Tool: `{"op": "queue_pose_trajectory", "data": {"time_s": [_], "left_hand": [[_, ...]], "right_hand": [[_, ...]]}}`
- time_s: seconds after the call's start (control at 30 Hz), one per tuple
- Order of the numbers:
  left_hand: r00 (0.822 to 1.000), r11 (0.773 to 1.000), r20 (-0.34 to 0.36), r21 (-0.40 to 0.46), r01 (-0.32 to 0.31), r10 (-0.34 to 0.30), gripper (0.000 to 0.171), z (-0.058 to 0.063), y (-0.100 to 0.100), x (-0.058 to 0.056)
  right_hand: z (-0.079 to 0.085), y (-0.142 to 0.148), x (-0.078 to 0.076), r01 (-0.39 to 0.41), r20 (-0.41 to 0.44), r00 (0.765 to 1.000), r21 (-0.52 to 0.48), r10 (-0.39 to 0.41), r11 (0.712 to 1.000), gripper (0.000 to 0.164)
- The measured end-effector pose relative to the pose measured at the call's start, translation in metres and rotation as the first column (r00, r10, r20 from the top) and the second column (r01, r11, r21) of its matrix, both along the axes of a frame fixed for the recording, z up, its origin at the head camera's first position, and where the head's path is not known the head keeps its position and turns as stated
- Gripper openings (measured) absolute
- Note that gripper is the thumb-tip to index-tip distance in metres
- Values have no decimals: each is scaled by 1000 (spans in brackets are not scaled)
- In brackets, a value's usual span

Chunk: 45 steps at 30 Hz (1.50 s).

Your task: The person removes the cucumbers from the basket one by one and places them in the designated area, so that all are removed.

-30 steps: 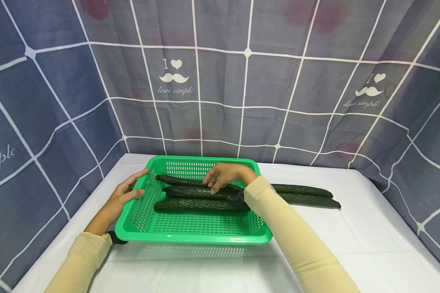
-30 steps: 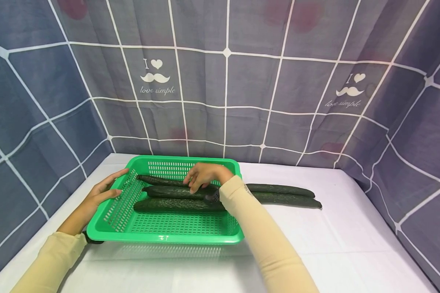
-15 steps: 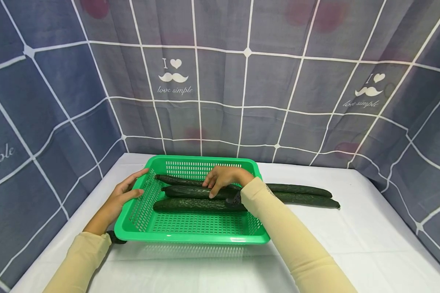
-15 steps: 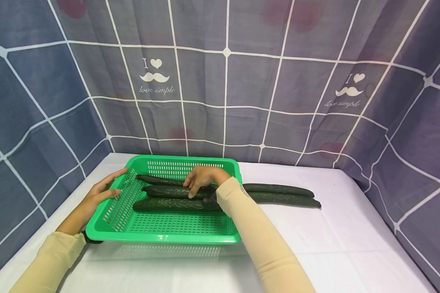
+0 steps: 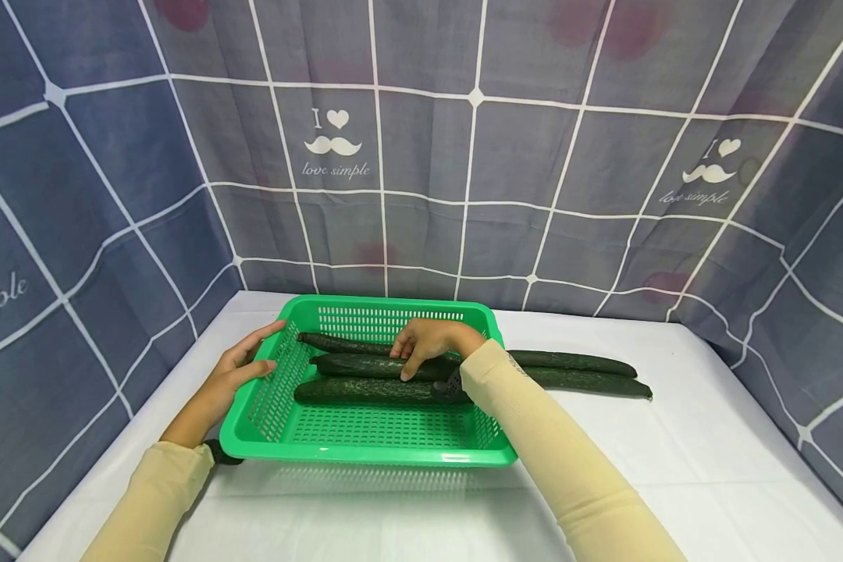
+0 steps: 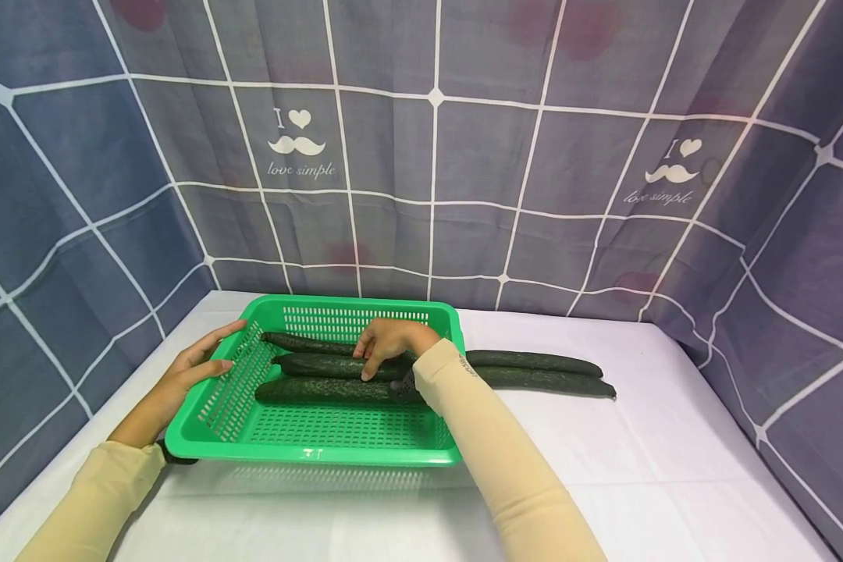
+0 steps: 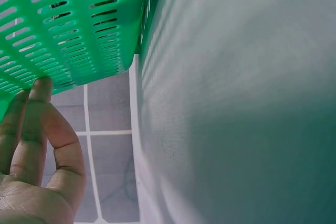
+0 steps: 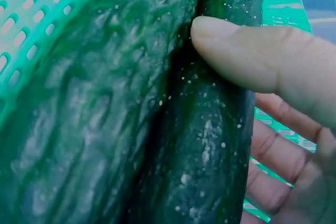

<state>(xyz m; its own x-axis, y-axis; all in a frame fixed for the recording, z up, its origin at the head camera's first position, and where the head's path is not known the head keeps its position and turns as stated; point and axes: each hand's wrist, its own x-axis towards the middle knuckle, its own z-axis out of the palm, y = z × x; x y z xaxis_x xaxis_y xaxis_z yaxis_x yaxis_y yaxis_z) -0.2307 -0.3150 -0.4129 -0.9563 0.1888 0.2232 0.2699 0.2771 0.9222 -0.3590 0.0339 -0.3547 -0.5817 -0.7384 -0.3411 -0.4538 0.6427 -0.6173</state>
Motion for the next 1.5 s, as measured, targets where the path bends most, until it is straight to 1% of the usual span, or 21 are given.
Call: {"op": "queue_pose_trajectory", "data": {"time_s": [0.2,0.37,0.5,0.6,0.73,0.9,1.1,1.3,1.4,1.5], "left_hand": [[1000,1000,6,3,-6,6,68,1,0,1],[1000,1000,7,14,2,-3,68,1,0,0],[1000,1000,3,22,7,-7,68,1,0,1],[1000,1000,0,27,6,-6,68,1,1,1],[1000,1000,-6,23,2,-2,67,-1,1,1],[1000,1000,-4,17,-2,2,67,-2,1,1],[1000,1000,6,27,-1,1,68,-1,2,2],[1000,1000,11,23,-4,3,68,0,2,2],[1000,1000,4,26,3,-3,69,0,2,2],[1000,1000,3,29,3,-3,69,0,1,1]], "right_hand": [[0,0,-1,-37,-44,998,-32,35,999,40],[2,1,0,-60,-105,993,-61,53,996,37],[5,2,2,-60,-175,983,-78,46,995,34],[8,2,5,-68,-236,971,-104,42,992,31],[12,3,10,-73,-284,958,-126,34,989,29],[21,6,18,-84,-347,937,-123,37,989,27],[36,10,30,-135,-420,906,-164,54,977,25],[55,16,41,-162,-467,882,-185,58,969,24],[61,21,46,-177,-492,869,-199,58,964,25],[67,27,50,-187,-497,866,-218,56,958,25]]}}
